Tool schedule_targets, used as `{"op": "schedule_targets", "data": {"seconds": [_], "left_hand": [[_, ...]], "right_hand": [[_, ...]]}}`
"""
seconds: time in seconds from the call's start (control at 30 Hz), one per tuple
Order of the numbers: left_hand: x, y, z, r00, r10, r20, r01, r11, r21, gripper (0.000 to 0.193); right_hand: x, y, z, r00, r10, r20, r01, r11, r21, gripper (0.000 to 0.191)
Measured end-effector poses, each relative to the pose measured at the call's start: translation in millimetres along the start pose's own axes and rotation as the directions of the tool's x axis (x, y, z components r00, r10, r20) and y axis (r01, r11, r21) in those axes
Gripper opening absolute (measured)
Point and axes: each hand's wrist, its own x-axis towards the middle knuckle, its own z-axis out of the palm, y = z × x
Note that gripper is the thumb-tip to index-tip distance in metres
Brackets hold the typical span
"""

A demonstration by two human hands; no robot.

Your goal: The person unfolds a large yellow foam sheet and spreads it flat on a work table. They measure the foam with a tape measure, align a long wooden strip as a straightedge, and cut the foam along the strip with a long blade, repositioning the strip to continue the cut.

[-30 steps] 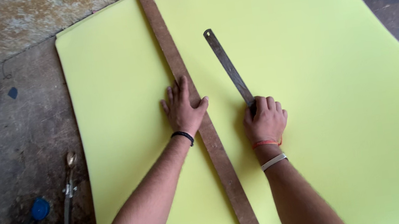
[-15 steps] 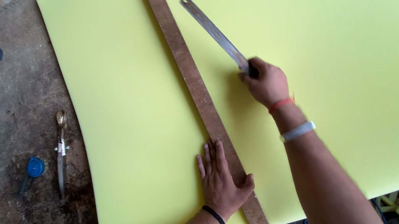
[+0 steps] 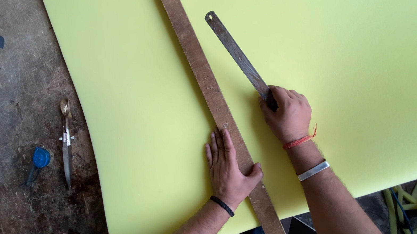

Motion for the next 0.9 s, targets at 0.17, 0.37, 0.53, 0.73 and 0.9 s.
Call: {"op": "schedule_targets", "data": {"seconds": [0.17, 0.37, 0.53, 0.73, 0.9], "left_hand": [[1, 3, 3, 0.998, -0.058, 0.033, 0.055, 0.995, 0.085, 0.118], [3, 4, -2, 0.997, -0.069, 0.047, 0.062, 0.99, 0.124, 0.117], [3, 2, -6, 0.996, -0.055, 0.07, 0.047, 0.993, 0.104, 0.116], [4, 2, -7, 0.995, -0.065, 0.072, 0.057, 0.993, 0.107, 0.115], [3, -3, -13, 0.998, -0.024, 0.05, 0.024, 1.0, 0.016, 0.109]], "right_hand": [[-5, -2, 0, 1.0, 0.001, 0.007, -0.001, 1.0, 0.005, 0.022], [-6, -4, -2, 1.0, 0.007, 0.01, -0.007, 1.0, 0.007, 0.024], [-5, -6, -2, 0.999, -0.001, -0.051, 0.004, 0.999, 0.046, 0.026], [-5, -8, -2, 1.0, 0.005, -0.024, -0.004, 1.0, 0.02, 0.025], [-2, -11, 0, 0.995, 0.053, -0.08, -0.05, 0.998, 0.028, 0.028]]}}
